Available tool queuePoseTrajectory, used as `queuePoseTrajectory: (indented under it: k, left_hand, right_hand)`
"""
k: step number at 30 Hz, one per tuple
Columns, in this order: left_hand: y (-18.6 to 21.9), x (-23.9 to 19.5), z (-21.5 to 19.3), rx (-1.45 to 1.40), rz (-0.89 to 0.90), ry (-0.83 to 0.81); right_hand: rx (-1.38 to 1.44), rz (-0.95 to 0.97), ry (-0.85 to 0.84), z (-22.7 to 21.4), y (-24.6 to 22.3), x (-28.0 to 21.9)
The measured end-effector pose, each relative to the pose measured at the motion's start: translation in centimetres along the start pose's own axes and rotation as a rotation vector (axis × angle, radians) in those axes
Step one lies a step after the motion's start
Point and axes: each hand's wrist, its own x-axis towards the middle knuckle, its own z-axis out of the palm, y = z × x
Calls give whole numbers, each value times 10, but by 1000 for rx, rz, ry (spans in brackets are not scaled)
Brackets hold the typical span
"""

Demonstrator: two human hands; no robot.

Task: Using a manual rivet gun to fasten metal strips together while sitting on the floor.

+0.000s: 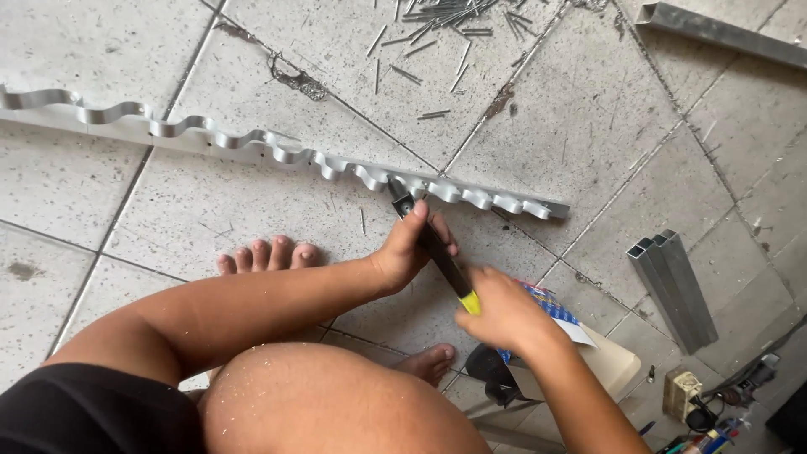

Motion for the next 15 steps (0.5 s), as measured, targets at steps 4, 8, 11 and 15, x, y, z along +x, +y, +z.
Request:
queuePoseTrajectory:
  k: [4,8,11,15]
  left_hand:
    - [11,1,-6,75,-19,-140]
    - [12,-6,10,11,-14,-53]
    - [22,-10,22,-15,-54,48]
    - [32,-9,28,-5,-149,120]
  right_hand:
    - [112,98,-43,-16,-20,-47]
    - [195,-56,132,32,20,-10]
    - [366,-152,305,59,30,13]
    - [402,-93,480,70,33,38]
